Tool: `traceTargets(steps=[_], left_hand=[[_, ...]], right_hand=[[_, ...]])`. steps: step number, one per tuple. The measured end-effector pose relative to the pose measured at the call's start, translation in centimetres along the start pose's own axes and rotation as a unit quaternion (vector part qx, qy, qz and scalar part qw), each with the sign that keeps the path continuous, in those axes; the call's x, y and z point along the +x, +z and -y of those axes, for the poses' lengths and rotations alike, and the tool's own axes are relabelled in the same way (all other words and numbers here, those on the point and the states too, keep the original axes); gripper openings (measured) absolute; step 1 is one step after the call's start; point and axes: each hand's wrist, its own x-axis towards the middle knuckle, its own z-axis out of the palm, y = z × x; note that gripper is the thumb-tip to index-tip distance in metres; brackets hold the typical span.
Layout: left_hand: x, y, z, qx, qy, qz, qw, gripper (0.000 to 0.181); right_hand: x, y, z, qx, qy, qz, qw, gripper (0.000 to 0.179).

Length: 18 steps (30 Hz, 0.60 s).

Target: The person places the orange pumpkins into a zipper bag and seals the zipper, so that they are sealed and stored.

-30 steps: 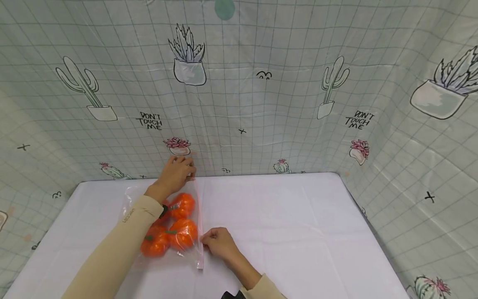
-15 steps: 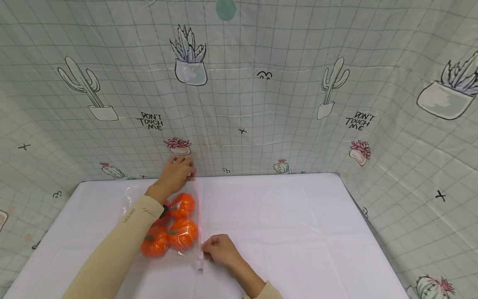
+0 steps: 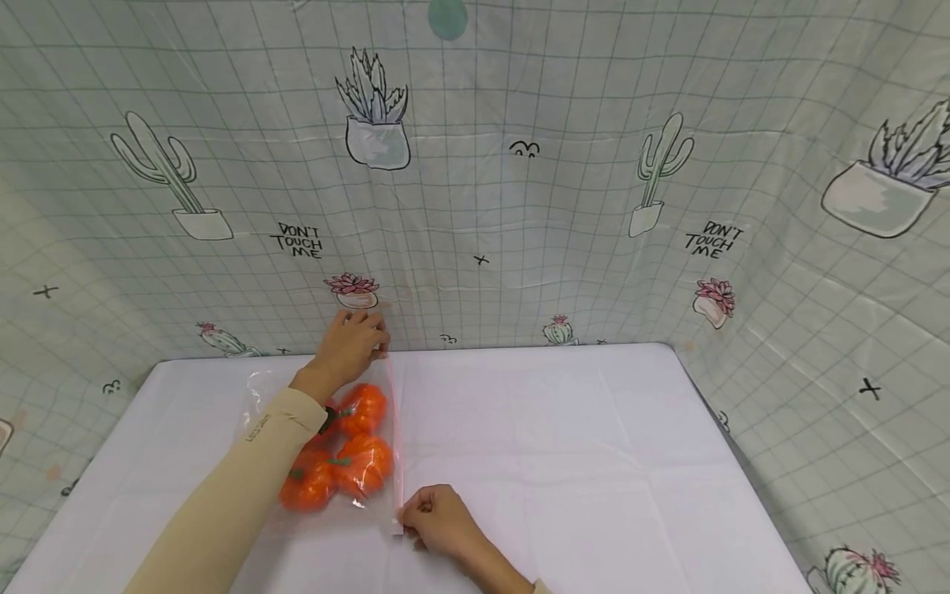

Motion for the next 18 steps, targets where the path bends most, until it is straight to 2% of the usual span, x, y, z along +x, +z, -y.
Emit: traceTargets(steps=[8, 13, 18], left_hand=[[-0.2, 0.0, -0.4, 0.006, 0.006, 0.006, 0.9999, 0.018], [-0.3, -0.2, -0.9, -0.006, 0.003, 0.041, 0.9992, 0.01], [-0.8, -0.6, -1.4, -0.033, -0.005, 0.067, 0.9972, 0.011]], right_hand=[[-0.8, 0.4, -0.4, -0.021, -0.019, 0.006, 0.9996, 0.015], [-1.0, 0.4, -0.7, -0.023, -0.024, 0.015, 0.9993, 0.016], [-1.2, 0.5, -1.1, -0.034, -0.036, 0.015, 0.9987, 0.017]])
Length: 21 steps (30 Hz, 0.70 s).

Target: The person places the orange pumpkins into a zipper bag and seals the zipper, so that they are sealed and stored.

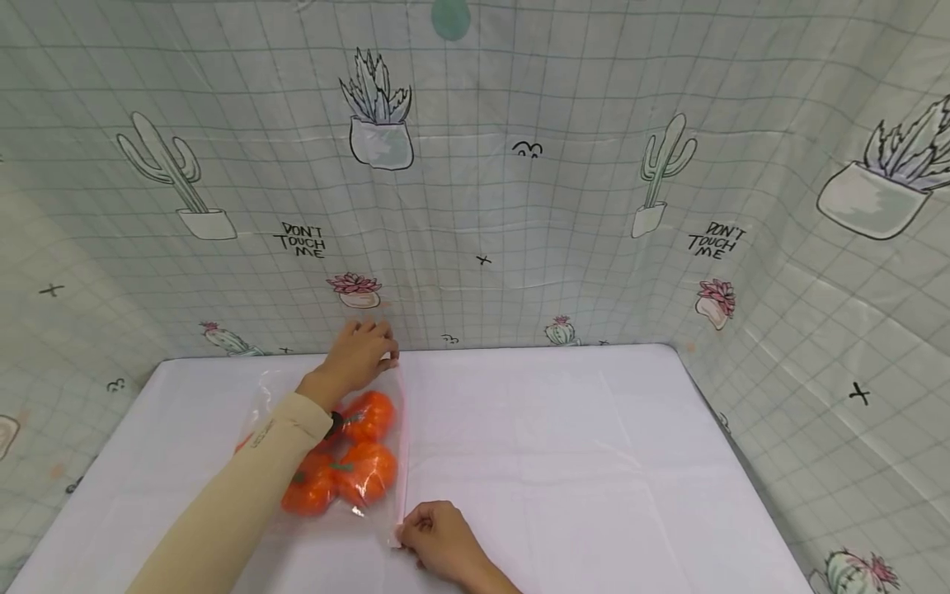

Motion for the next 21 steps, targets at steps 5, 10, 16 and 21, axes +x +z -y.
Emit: traceTargets(steps=[5, 10, 16, 21], left_hand=[[-1.0, -0.1, 0.0, -0.039, -0.003, -0.008, 0.9992, 0.02], [-2.8, -0.7, 0.3, -0.05, -0.01, -0.019, 0.9985, 0.023], [-5.9, -1.7, 0.3, -0.084, -0.024, -0.033, 0.9957, 0.022], [-8.9, -2.2, 0.4, -0.115, -0.041, -0.044, 0.9915, 0.02]], right_hand=[[-0.1, -0.1, -0.1, -0.001, 0.001, 0.004, 1.0, 0.016], [-0.1, -0.3, -0.2, -0.015, 0.007, 0.01, 0.9998, 0.016], [-0.4, -1.3, -0.3, -0.035, 0.017, 0.023, 0.999, 0.014], [-0.7, -3.1, -0.3, -0.057, 0.019, 0.029, 0.9978, 0.014]])
